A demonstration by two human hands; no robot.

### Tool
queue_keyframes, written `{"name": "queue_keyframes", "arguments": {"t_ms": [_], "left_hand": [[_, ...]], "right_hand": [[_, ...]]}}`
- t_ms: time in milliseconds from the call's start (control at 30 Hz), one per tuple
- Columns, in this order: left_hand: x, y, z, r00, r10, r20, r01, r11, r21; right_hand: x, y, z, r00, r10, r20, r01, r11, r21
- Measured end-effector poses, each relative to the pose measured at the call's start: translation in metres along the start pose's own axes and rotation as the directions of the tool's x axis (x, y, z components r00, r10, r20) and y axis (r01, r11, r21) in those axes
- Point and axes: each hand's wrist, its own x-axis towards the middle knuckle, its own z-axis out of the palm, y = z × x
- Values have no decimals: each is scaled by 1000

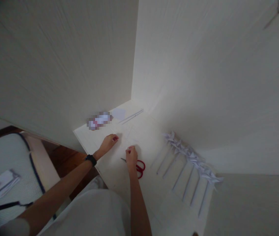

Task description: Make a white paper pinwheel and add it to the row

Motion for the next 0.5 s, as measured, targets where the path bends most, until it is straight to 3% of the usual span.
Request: {"name": "queue_keyframes", "arguments": {"t_ms": [267, 500], "left_hand": [[61, -2, -39, 985, 51, -162, -20, 981, 192], [115, 3, -43, 994, 86, -61, -60, 934, 352]], "right_hand": [[-9, 0, 1, 999, 21, -34, -21, 1000, 6], [-8, 4, -1, 998, 60, -12, -59, 995, 75]]}}
